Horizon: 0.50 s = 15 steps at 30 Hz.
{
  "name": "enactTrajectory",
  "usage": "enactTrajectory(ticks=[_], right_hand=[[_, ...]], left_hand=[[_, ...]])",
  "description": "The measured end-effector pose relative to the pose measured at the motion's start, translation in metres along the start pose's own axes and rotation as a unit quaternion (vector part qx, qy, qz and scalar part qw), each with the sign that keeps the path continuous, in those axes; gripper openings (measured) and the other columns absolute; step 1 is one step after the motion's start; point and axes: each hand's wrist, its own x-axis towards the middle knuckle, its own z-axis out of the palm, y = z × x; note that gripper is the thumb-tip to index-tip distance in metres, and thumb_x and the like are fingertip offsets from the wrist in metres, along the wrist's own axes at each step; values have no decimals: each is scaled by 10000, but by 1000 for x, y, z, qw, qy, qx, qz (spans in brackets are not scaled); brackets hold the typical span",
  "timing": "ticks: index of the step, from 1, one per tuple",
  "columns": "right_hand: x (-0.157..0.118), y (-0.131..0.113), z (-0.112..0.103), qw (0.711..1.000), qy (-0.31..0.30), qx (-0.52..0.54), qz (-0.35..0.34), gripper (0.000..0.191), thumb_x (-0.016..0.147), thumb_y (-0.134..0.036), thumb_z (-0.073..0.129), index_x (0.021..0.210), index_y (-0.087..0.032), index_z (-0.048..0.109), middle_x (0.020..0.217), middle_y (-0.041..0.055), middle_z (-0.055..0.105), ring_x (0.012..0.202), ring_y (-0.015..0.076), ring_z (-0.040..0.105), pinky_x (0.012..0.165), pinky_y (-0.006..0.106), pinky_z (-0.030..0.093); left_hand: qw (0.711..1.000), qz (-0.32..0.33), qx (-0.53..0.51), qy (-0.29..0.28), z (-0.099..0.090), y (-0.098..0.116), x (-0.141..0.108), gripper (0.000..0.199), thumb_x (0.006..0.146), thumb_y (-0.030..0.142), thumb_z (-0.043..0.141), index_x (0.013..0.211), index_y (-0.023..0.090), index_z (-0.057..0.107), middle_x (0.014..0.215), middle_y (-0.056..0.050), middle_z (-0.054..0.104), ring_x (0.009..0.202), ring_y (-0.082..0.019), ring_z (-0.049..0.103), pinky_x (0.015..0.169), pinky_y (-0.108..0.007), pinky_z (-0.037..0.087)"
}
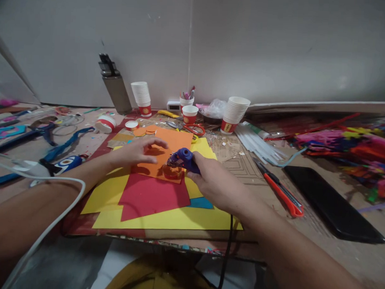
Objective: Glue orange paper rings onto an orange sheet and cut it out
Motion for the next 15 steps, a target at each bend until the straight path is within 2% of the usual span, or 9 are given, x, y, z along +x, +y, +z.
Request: enactTrajectory(ticks=[3,5,11,15], right_hand=[[0,3,0,999,0,32,-6,226,922,-370,528,1090,-225,570,1037,67,697,868,225,636,686,285,436],[0,5,1,999,3,45,-12,237,922,-376,530,1101,-226,574,1068,68,692,898,227,631,714,292,446],[1,5,2,999,1,49,-11,239,922,-341,525,1111,-204,574,1056,86,698,870,231,635,700,304,460],[2,6,4,998,7,59,-20,231,919,-337,527,1103,-203,571,1050,94,706,839,224,641,670,292,465]], left_hand=[[991,19,-123,-53,11,0,-1,757,696,308,789,1367,241,444,1345,-111,565,1264,-240,525,1078,-400,397],[986,12,-156,-58,19,1,-2,833,664,282,817,1393,248,415,1360,-124,549,1283,-254,514,1088,-416,397],[986,-18,-160,-41,28,3,-3,692,718,285,767,1344,232,475,1336,-121,561,1228,-243,560,1044,-413,452],[992,1,-126,-19,28,3,-4,641,725,318,763,1307,230,507,1322,-97,569,1217,-231,561,1063,-402,436]])
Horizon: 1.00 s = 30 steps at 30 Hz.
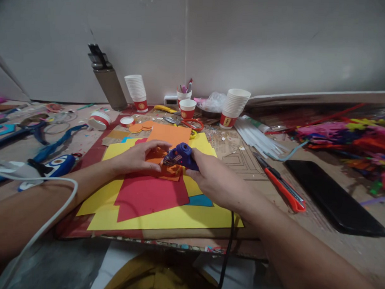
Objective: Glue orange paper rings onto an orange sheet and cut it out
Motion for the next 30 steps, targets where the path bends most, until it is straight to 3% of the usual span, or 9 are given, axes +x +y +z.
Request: enactTrajectory(ticks=[7,20,30], right_hand=[[2,6,3,1000,-12,-7,10,241,919,-357,515,1119,-225,548,1023,68,699,824,219,637,655,289,456],[-1,0,8,1000,-6,-19,9,279,940,-324,484,1193,-210,513,1104,100,683,923,241,640,708,300,454],[-1,2,10,996,28,-84,9,203,925,-303,494,1099,-204,534,947,84,695,778,216,634,597,273,395]], left_hand=[[1000,10,-11,2,2,-1,-1,551,802,296,686,1314,212,501,1307,-97,585,1192,-217,575,1029,-379,463],[1000,8,-6,-10,0,-5,3,595,762,276,724,1310,215,500,1358,-94,553,1204,-213,572,1049,-375,460],[999,-16,-29,-23,-1,-3,3,647,750,265,720,1345,225,469,1354,-89,554,1206,-222,575,1053,-387,454]])
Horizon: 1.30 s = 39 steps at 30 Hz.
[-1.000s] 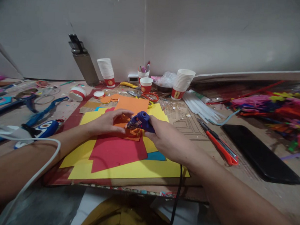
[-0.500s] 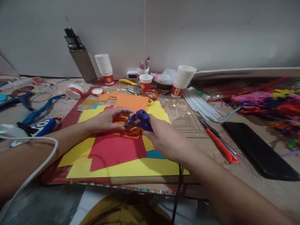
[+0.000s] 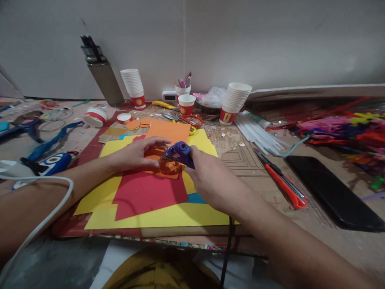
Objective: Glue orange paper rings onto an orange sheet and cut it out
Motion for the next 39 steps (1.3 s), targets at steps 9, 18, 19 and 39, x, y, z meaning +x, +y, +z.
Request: enactTrajectory(ticks=[9,18,19,39], right_hand=[[-4,-1,2,999,-4,33,-2,181,943,-338,477,1072,-223,532,949,74,692,774,211,626,596,275,395],[-2,2,4,996,-35,87,-14,275,947,-313,477,1210,-234,485,1125,85,675,924,230,634,719,307,447],[-2,1,5,996,-35,83,-14,285,947,-310,475,1222,-233,480,1124,87,674,924,232,634,722,309,445],[-6,-10,5,996,26,-81,-1,107,943,-284,477,953,-187,520,812,85,667,650,211,569,547,289,315]], left_hand=[[1000,-4,-12,-1,0,-2,0,686,732,234,733,1359,237,456,1318,-92,572,1200,-225,575,1044,-396,461],[1000,-6,-7,8,1,-3,1,694,727,228,744,1358,244,455,1284,-82,581,1210,-218,560,1067,-398,434],[1000,-6,-5,8,1,-2,1,696,727,224,743,1359,242,453,1281,-82,582,1215,-217,556,1069,-396,431],[1000,-8,-16,-5,0,-1,1,730,721,232,740,1381,228,427,1272,-92,581,1206,-236,563,1059,-422,436]])
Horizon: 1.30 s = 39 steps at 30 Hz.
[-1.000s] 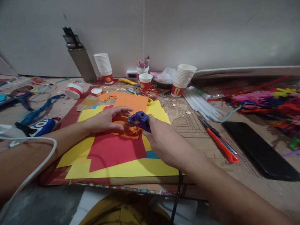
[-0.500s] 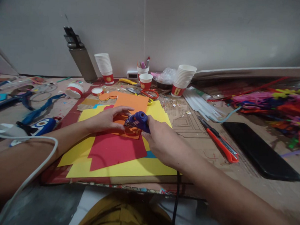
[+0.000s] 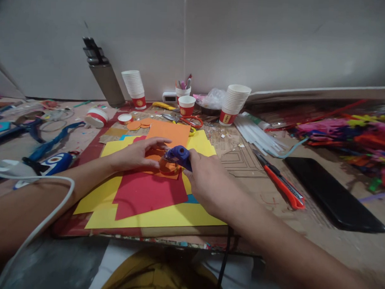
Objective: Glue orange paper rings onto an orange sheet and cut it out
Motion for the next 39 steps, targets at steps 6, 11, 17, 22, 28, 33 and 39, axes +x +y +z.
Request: enactTrajectory(ticks=[6,11,17,22,28,33,39], right_hand=[[-3,1,-6,999,22,-31,-11,99,939,-262,480,941,-193,550,733,71,637,607,201,553,553,304,303],[-5,4,-6,999,28,-39,8,123,935,-281,485,956,-196,571,736,78,635,629,222,568,544,312,311],[-4,0,-3,1000,13,8,10,128,937,-269,487,986,-202,585,789,85,667,645,209,579,558,308,339],[-3,-2,1,998,8,55,13,168,936,-272,496,1069,-203,573,881,86,688,707,208,601,571,284,361],[-1,-2,4,999,-7,38,10,146,939,-280,494,1027,-186,561,889,97,686,710,208,593,590,287,367],[-4,-3,0,998,26,-47,-15,121,947,-259,468,941,-190,567,764,74,652,668,214,568,596,308,341],[-7,1,-3,991,47,-120,-34,65,922,-237,496,910,-192,542,715,59,631,675,234,569,653,337,355]], left_hand=[[1000,6,-19,-6,1,1,0,707,741,202,725,1380,225,423,1215,-85,602,1176,-211,578,1053,-404,433],[999,-3,-33,3,2,2,0,714,731,198,737,1376,220,433,1226,-91,602,1188,-213,568,1061,-411,416],[1000,10,-20,2,1,2,-1,665,745,201,724,1353,222,456,1167,-70,612,1117,-194,603,1006,-376,463],[1000,7,-17,1,2,2,0,671,736,174,718,1350,221,451,1191,-67,603,1118,-186,600,1007,-369,466],[1000,1,-21,4,2,2,1,682,725,193,732,1347,219,455,1199,-73,603,1122,-195,602,995,-369,478],[999,4,-31,-4,2,2,0,674,741,190,721,1354,224,442,1162,-67,614,1095,-188,611,968,-363,493],[999,6,-37,-7,1,2,0,677,743,215,727,1358,225,442,1158,-74,612,1106,-198,605,970,-385,487]])
